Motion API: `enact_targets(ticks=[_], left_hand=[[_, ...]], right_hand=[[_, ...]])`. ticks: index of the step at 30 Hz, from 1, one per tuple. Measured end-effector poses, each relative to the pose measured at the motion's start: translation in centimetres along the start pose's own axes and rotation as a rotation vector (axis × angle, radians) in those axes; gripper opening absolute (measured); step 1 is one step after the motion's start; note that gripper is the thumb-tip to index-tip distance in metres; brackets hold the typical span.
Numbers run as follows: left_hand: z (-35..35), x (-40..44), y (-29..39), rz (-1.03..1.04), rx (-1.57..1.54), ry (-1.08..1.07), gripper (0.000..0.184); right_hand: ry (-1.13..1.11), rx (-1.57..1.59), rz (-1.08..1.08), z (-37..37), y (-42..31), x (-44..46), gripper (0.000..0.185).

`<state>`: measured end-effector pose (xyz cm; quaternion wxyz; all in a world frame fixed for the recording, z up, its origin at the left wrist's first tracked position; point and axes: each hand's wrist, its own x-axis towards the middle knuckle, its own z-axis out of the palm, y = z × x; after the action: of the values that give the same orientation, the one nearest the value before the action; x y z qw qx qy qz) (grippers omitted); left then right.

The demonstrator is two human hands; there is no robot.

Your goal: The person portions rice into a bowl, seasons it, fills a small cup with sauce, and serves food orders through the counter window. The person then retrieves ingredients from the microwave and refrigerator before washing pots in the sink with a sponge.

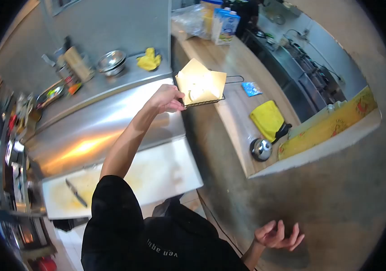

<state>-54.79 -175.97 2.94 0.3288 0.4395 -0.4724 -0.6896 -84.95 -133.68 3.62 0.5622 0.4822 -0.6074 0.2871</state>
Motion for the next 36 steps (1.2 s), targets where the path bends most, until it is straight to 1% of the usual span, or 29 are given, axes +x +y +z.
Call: enact_targets(ticks=[1, 2, 3, 4, 5, 7, 9, 11, 12, 13, 14, 15, 16, 17, 18, 19, 20, 21, 22, 23, 24, 25, 27, 29, 30, 32, 33, 35, 36], left_hand=[[-0.5, -3.4, -0.7, 0.01, 0.02, 0.03, 0.011], [-1.1, -6.9, -1.9, 0.001, 0.015, 0.07, 0.011], [-1.7, -10.6, -3.3, 0.034, 0.017, 0.103, 0.012], [-2.1, -14.2, -4.5, 0.071, 0.02, 0.135, 0.014], [-2.4, -18.2, -5.6, 0.062, 0.01, 0.175, 0.014], [-2.6, -26.7, -9.0, -0.002, -0.016, 0.279, 0.016], [-2.6, -35.3, -13.2, -0.022, -0.101, 0.321, 0.013], [-2.5, -43.4, -18.8, -0.031, -0.122, 0.392, 0.01], [-1.8, -47.9, -21.3, 0.016, -0.176, 0.427, 0.011], [-1.3, -51.9, -24.2, 0.004, -0.209, 0.494, 0.009], [-0.1, -56.2, -25.5, 0.027, -0.253, 0.573, 0.012], [0.5, -60.1, -28.2, 0.01, -0.294, 0.635, 0.017], [0.9, -63.3, -31.1, 0.027, -0.368, 0.719, 0.021], [1.6, -66.7, -34.0, 0.029, -0.398, 0.839, 0.02], [2.1, -70.2, -36.7, 0.008, -0.415, 0.932, 0.02], [2.3, -73.8, -39.8, 0.027, -0.368, 1.011, 0.021], [2.9, -77.5, -42.1, -0.008, -0.279, 1.15, 0.021], [3.5, -81.5, -44.1, -0.048, -0.182, 1.28, 0.021], [4.3, -85.4, -46.2, -0.019, -0.263, 1.382, 0.018], [6.3, -89.8, -48.5, 0.022, -0.356, 1.466, 0.018], [7.4, -92.4, -51.0, 0.084, -0.551, 1.634, 0.02], [8.4, -95.3, -53.6, 0.159, -0.758, 1.787, 0.024], [12.0, -101.4, -55.6, 0.254, -1.043, 2.163, 0.033], [16.4, -106.8, -58.3, 0.132, -0.955, 2.384, 0.036], [18.3, -108.9, -58.9, 0.13, -0.987, 2.403, 0.036], [21.0, -112.6, -59.8, 0.195, -1.228, 2.49, 0.035], [21.6, -113.9, -60.3, 0.182, -1.246, 2.508, 0.035], [22.9, -115.9, -61.7, 0.053, -1.198, 2.645, 0.033], [22.8, -116.9, -62.2, -0.01, -1.19, 2.728, 0.03]], right_hand=[[-0.007, 0.037, -0.005, -0.5, 0.0, 0.2, 0.021], [-0.041, 0.176, 0.064, -1.0, -0.3, 0.4, 0.02], [-0.077, 0.315, 0.133, -1.3, -0.8, 0.7, 0.02], [-0.136, 0.591, 0.135, -1.2, -1.5, 1.6, 0.025], [-0.202, 0.867, 0.131, -1.0, -2.6, 3.1, 0.031], [-0.566, 1.161, 0.031, -1.0, -6.7, 6.6, 0.053], [-0.727, 1.078, -0.27, -1.7, -11.9, 8.3, 0.075], [-0.853, 0.993, -0.677, -3.1, -16.9, 7.7, 0.084], [-0.896, 1.052, -0.816, -4.1, -19.3, 6.4, 0.087], [-0.919, 1.089, -0.968, -5.2, -21.7, 4.4, 0.085], [-0.922, 1.118, -1.126, -6.7, -24.3, 2.6, 0.083], [-1.126, 1.173, -1.201, -9.4, -27.1, 1.3, 0.073], [-1.06, 1.33, -1.231, -11.6, -29.5, -1.2, 0.053], [-1.143, 1.378, -1.245, -14.9, -32.2, -3.2, 0.03], [-1.125, 1.478, -1.288, -17.6, -34.6, -5.9, 0.016], [-1.057, 1.493, -1.382, -20.6, -37.3, -8.7, 0.01], [-0.946, 1.546, -1.446, -24.2, -39.7, -11.3, 0.01], [-1.052, 1.686, -1.409, -28.8, -41.6, -13.1, 0.011], [-0.881, 1.742, -1.476, -32.6, -43.7, -15.7, 0.014], [-0.942, 1.777, -1.527, -38.5, -44.1, -16.5, 0.017], [-1.002, 1.83, -1.561, -42.3, -45.9, -18.6, 0.017], [-0.963, 1.853, -1.618, -47.3, -48.1, -20.9, 0.017], [-0.863, 1.925, -1.686, -56.6, -50.5, -23.8, 0.021], [-0.861, 1.953, -1.752, -67.3, -52.9, -25.5, 0.025], [-0.848, 1.988, -1.804, -72.5, -54.5, -26.3, 0.028], [-0.792, 2.028, -1.896, -83.1, -57.2, -27.5, 0.031], [-0.75, 2.026, -1.936, -88.7, -58.4, -27.9, 0.031], [-0.68, 1.976, -1.995, -100.0, -60.7, -30.2, 0.032], [-0.702, 1.976, -2.035, -105.9, -61.5, -31.2, 0.03]])
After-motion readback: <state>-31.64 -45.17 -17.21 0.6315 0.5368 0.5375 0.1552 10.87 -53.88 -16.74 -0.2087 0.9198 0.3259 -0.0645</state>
